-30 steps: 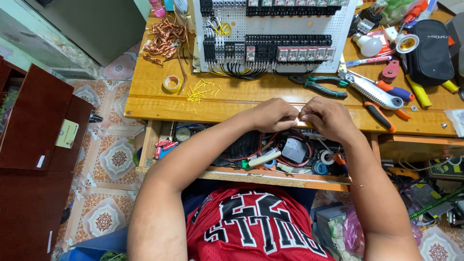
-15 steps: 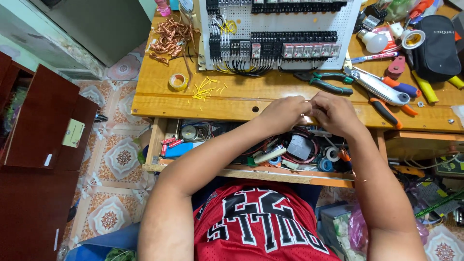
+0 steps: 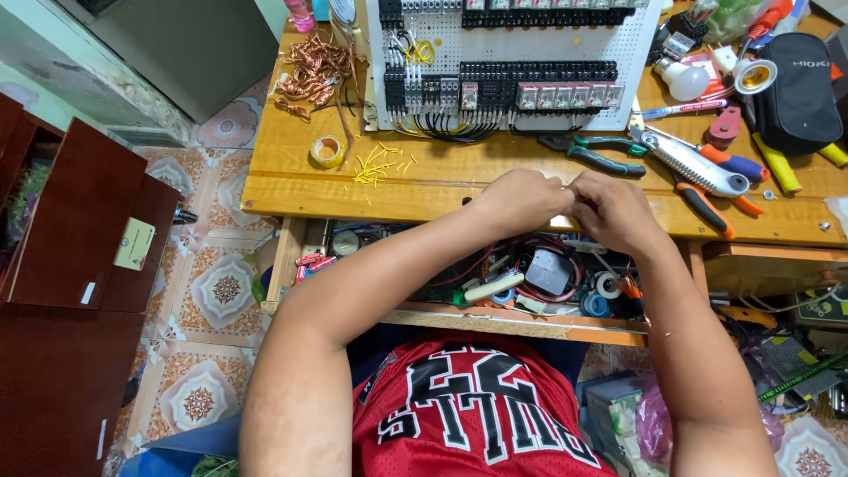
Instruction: Stripping insulation from wires and preparing them for connection to an electrical panel
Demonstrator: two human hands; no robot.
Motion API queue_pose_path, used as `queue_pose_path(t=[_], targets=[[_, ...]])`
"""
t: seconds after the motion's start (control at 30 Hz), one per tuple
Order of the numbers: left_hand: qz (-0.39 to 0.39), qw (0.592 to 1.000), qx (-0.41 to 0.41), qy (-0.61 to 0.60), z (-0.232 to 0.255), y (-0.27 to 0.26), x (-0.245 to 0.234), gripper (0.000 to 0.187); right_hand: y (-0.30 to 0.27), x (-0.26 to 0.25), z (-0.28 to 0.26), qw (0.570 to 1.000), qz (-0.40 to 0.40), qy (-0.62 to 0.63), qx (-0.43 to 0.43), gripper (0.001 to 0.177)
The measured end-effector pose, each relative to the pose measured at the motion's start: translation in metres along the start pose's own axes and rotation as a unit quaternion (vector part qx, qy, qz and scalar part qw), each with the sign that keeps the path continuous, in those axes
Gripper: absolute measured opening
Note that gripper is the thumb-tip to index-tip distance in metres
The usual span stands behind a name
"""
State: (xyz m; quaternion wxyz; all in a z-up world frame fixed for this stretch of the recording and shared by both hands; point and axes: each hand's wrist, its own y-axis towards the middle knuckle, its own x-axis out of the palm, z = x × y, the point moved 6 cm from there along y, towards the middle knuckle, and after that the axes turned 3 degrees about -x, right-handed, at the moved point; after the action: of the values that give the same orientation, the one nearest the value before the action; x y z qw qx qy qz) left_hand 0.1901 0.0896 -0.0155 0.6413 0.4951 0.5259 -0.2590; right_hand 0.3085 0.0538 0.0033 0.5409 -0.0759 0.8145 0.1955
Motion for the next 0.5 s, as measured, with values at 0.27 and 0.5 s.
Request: queue_pose_path(t=[0.27,0.5], targets=[[-0.062,0.988,0.117,-0.075,-0.001,-0.015,-0.011,0.011,-0.002,0.003,0.009,1.000,-0.005,0.022,-0.001,0.015],[-0.014,0.988,0.117,-0.104,-0.001,-0.033,-0.003,0.012,0.002,-0.004,-0.007,0.999,-0.010,0.038,-0.015,0.011]])
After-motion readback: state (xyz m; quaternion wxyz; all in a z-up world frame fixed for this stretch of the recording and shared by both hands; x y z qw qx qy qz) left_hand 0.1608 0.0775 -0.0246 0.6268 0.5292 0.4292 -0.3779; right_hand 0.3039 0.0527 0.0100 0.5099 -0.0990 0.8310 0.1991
